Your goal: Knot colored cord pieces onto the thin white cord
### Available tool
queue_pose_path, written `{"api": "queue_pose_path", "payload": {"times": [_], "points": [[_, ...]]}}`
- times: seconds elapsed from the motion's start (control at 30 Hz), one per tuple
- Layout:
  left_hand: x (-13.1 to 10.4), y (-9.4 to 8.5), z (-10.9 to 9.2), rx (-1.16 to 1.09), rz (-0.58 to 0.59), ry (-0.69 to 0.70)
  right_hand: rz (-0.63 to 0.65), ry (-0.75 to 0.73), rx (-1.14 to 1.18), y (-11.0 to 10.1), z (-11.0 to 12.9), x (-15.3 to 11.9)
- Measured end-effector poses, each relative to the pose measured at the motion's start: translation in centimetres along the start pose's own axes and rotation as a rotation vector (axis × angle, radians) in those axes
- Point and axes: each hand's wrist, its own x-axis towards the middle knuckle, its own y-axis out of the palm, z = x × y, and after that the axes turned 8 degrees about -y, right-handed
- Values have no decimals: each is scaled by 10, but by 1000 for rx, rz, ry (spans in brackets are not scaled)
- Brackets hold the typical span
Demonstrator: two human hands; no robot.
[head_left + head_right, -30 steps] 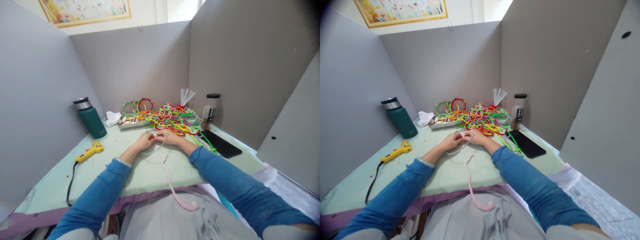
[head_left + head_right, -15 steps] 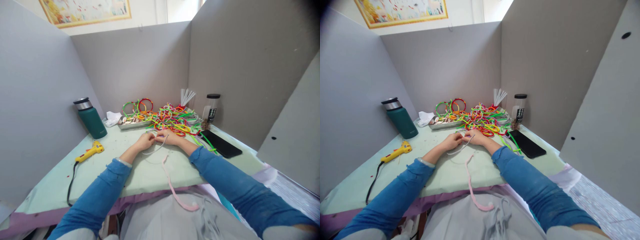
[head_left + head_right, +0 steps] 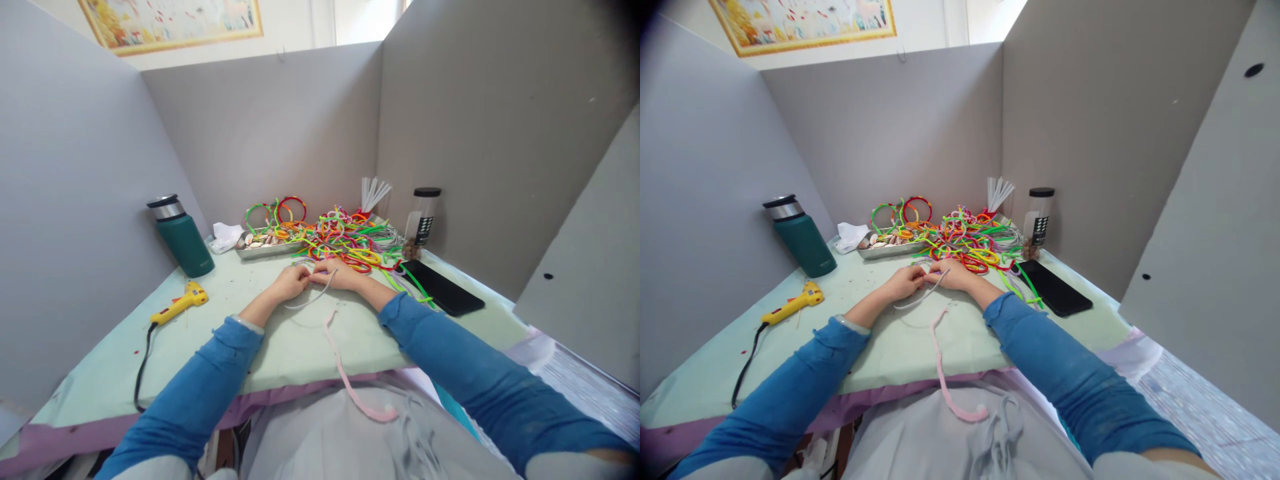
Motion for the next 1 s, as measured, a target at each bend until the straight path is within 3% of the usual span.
{"api": "queue_pose_path", "payload": {"times": [1.0], "points": [[0,0,-1,30,-7,6,-13,-18,10,0,1,0]]}}
